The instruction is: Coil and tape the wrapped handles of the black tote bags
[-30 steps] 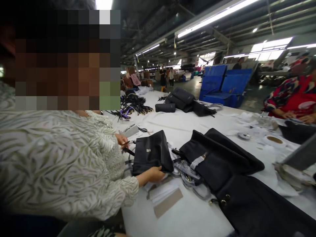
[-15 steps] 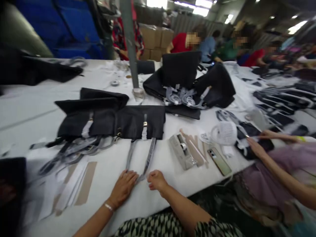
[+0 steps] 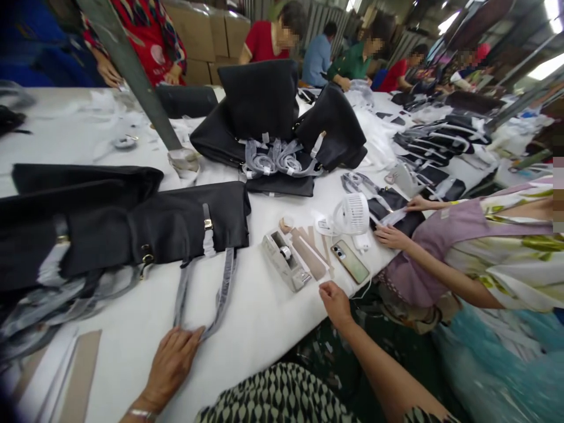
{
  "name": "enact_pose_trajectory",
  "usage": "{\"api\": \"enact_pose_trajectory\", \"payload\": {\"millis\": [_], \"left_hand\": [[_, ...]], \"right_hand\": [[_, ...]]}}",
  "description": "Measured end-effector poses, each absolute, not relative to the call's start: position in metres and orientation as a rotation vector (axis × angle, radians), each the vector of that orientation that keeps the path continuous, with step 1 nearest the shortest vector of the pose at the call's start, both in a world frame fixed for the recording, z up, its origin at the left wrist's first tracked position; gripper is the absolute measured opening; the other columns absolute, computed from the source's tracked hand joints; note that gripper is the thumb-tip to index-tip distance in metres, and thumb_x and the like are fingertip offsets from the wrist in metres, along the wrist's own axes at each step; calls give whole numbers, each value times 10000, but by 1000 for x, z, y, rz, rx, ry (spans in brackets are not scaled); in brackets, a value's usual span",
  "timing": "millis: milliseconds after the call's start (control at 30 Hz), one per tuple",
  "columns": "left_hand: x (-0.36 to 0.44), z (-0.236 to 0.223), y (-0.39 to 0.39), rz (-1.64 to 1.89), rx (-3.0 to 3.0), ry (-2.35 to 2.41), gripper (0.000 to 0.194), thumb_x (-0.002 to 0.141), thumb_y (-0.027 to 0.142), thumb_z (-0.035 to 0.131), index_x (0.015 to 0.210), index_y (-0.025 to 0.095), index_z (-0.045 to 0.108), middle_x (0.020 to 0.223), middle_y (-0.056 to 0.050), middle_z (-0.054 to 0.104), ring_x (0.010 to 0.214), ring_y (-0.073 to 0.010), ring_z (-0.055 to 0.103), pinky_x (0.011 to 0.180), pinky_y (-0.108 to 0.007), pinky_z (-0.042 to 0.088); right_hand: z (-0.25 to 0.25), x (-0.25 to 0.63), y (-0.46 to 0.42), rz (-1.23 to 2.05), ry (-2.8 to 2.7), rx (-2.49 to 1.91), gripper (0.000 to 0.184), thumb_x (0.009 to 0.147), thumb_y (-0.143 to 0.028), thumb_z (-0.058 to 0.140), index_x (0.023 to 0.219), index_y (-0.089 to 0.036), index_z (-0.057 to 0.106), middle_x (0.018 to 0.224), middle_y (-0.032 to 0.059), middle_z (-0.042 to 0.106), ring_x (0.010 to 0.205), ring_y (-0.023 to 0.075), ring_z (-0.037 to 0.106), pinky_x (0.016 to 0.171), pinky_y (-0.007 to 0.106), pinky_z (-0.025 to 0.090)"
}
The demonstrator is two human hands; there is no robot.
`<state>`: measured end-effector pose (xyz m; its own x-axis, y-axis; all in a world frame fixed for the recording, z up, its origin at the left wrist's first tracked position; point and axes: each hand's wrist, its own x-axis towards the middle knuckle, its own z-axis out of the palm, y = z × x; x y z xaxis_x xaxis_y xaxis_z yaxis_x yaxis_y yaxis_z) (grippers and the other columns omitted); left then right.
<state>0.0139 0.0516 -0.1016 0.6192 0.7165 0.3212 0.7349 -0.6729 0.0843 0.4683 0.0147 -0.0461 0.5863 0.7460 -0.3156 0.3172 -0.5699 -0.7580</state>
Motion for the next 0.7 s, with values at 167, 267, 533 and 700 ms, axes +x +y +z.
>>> {"api": "enact_pose_trajectory", "payload": {"millis": [167,267,533,700], "left_hand": [[19,-104,40,-500,-2693,-1354,284,892,173,508,1164,214,579,822,-21,620,852,-198,587,949,-423,426],[32,-101,32,-513,-2666,-1412,282,886,160,520,1158,209,576,824,-21,623,851,-199,582,935,-415,426],[88,-101,13,-559,-2674,-1586,238,915,164,463,1081,206,627,752,-17,615,780,-172,557,888,-384,390],[89,-106,12,-627,-2672,-1598,233,921,197,469,1086,200,634,770,-25,615,809,-176,531,878,-372,370]], "right_hand": [[-56,500,71,584,-1349,-2326,179,776,-257,505,919,-189,588,977,65,638,805,176,585,805,323,426],[-66,502,93,545,-1495,-2401,207,786,-255,553,983,-192,566,1063,76,598,888,192,576,752,304,400],[-72,506,101,439,-1864,-2458,129,856,-276,527,961,-202,534,1006,49,590,853,177,571,646,283,333],[-73,507,100,463,-1890,-2416,215,853,-340,542,1024,-211,528,1045,38,586,902,178,581,668,274,358]]}}
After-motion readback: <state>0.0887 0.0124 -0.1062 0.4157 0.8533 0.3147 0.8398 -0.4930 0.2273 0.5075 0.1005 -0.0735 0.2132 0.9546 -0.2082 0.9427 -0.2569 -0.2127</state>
